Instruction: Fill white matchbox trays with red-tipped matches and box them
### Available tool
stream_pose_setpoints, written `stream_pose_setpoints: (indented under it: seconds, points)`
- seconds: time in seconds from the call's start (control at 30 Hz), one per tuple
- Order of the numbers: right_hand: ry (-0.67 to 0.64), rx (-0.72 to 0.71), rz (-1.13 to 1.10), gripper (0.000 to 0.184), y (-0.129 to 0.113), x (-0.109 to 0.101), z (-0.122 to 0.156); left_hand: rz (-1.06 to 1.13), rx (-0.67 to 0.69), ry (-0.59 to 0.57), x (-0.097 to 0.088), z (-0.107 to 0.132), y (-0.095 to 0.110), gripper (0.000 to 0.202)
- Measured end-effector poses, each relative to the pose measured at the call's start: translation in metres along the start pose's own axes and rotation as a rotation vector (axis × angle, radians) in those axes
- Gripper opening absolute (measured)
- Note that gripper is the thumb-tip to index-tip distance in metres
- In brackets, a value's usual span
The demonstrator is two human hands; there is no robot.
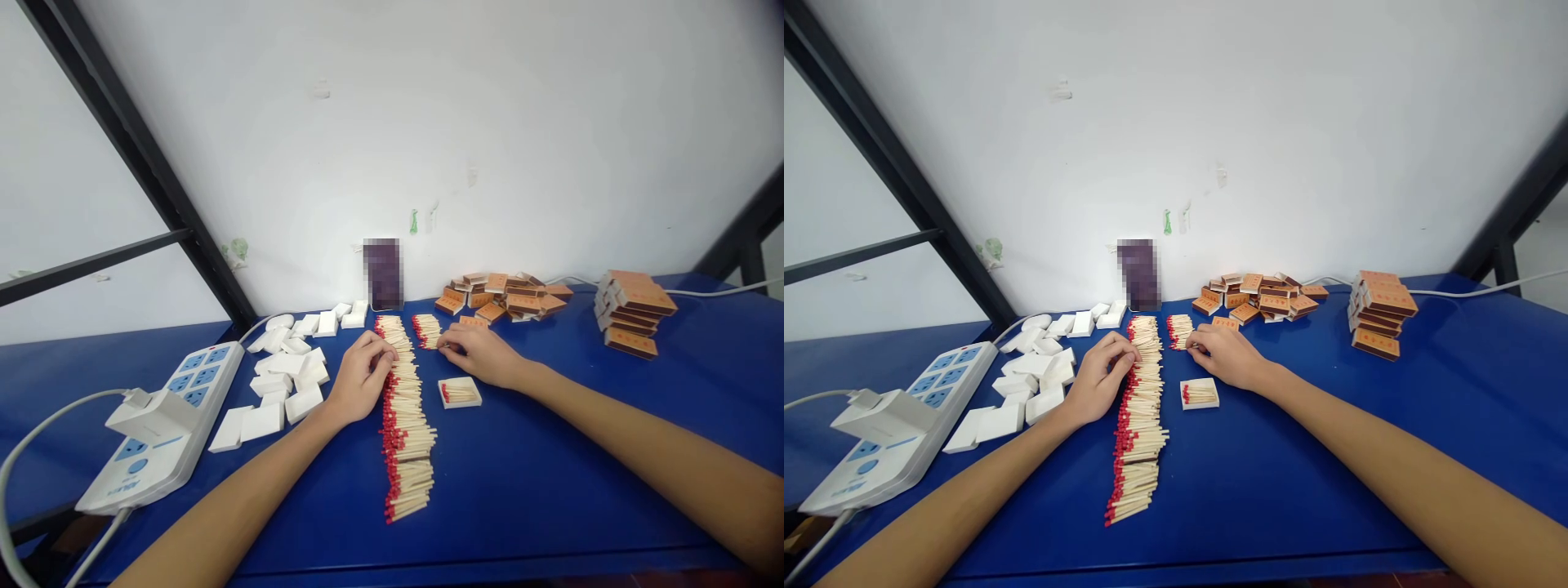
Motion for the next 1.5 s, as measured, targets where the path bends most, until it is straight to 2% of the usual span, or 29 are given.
stream_pose_setpoints:
  seconds: [0.4, 0.7, 1.5]
  points:
    - [-0.042, -0.007, -0.013, 0.029, -0.0018, -0.0013, 0.0006, 0.0, 0.007, 0.001, -0.0011, -0.0005, 0.0003, 0.026]
    - [-0.015, 0.01, -0.129, 0.025, -0.0001, -0.0021, 0.001, -0.02, 0.03, -0.004, -0.0004, -0.0004, 0.0007, 0.025]
    - [-0.012, 0.023, -0.094, 0.027, 0.0024, 0.001, 0.0012, -0.044, 0.04, 0.01, 0.0008, -0.0003, 0.0, 0.023]
Point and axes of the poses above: each hand's wrist, its own z-axis away from the middle knuckle, its own x-axis out of the palm, y = z × x, the point moved 2 cm from there along -z, towards the middle knuckle, and after that the axes turned 7 degrees about x, right-handed, at the moved point
